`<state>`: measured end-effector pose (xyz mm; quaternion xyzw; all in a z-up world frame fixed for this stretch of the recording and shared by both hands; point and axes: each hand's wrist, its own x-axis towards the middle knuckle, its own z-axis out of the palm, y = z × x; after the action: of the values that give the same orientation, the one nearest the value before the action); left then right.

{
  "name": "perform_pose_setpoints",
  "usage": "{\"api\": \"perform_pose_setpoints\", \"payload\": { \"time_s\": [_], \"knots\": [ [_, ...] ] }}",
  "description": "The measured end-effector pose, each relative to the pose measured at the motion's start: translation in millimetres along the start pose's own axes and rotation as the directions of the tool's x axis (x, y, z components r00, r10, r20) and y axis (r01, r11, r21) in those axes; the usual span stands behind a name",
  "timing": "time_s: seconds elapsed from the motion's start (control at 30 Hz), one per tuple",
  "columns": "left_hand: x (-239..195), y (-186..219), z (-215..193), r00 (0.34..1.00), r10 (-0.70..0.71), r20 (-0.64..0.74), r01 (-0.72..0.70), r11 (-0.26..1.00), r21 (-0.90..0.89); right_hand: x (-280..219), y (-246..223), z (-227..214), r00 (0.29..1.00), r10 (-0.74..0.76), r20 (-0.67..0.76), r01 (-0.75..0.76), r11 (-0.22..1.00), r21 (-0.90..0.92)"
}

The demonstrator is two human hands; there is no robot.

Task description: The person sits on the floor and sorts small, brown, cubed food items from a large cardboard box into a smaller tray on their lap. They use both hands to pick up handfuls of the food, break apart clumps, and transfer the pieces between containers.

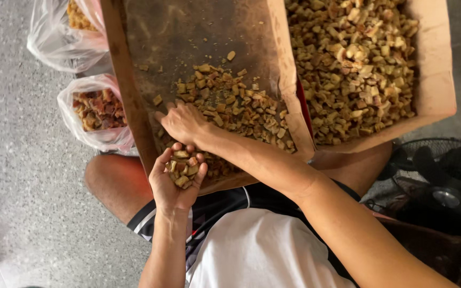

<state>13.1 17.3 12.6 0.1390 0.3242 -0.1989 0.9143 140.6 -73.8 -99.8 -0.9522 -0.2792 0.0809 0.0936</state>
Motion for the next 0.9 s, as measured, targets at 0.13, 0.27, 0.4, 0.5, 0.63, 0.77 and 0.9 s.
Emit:
{"api": "perform_pose_setpoints", "payload": {
  "time_s": [0.13, 0.27, 0.4, 0.5, 0.63, 0.77, 0.9],
  "knots": [
    [2.3, 3.3, 4.4, 0.999, 0.013, 0.046, -0.013, 1.000, 0.006, -5.4, 1.7, -24.1, 0.997, 0.072, -0.011, -0.069, 0.982, 0.176],
    [1.9, 6.7, 3.3, 0.987, 0.160, -0.017, -0.160, 0.987, 0.007, -55.0, 7.0, -72.7, 0.979, 0.145, -0.144, -0.011, 0.741, 0.671],
    [9.2, -2.7, 18.0, 0.966, 0.223, -0.128, -0.228, 0.973, -0.026, -91.0, 23.6, -106.1, 0.985, 0.129, -0.116, 0.053, 0.416, 0.908],
    [19.4, -21.0, 41.9, 0.979, 0.202, -0.037, -0.203, 0.979, -0.014, -130.8, 36.7, -122.4, 0.983, 0.142, -0.120, 0.062, 0.360, 0.931],
    [35.3, -66.1, 91.5, 0.988, 0.145, 0.059, -0.152, 0.979, 0.139, -183.8, 74.7, -149.4, 0.912, 0.265, -0.314, 0.189, 0.409, 0.893],
    [65.9, -134.0, 147.0, 0.978, -0.008, 0.209, -0.070, 0.929, 0.363, -239.7, 132.8, -182.3, 0.767, 0.535, -0.354, 0.010, 0.543, 0.840],
    [118.0, -187.4, 198.2, 0.892, -0.044, 0.450, -0.293, 0.702, 0.649, -269.6, 174.1, -206.5, 0.569, 0.638, -0.518, -0.271, 0.741, 0.615]
  ]
}}
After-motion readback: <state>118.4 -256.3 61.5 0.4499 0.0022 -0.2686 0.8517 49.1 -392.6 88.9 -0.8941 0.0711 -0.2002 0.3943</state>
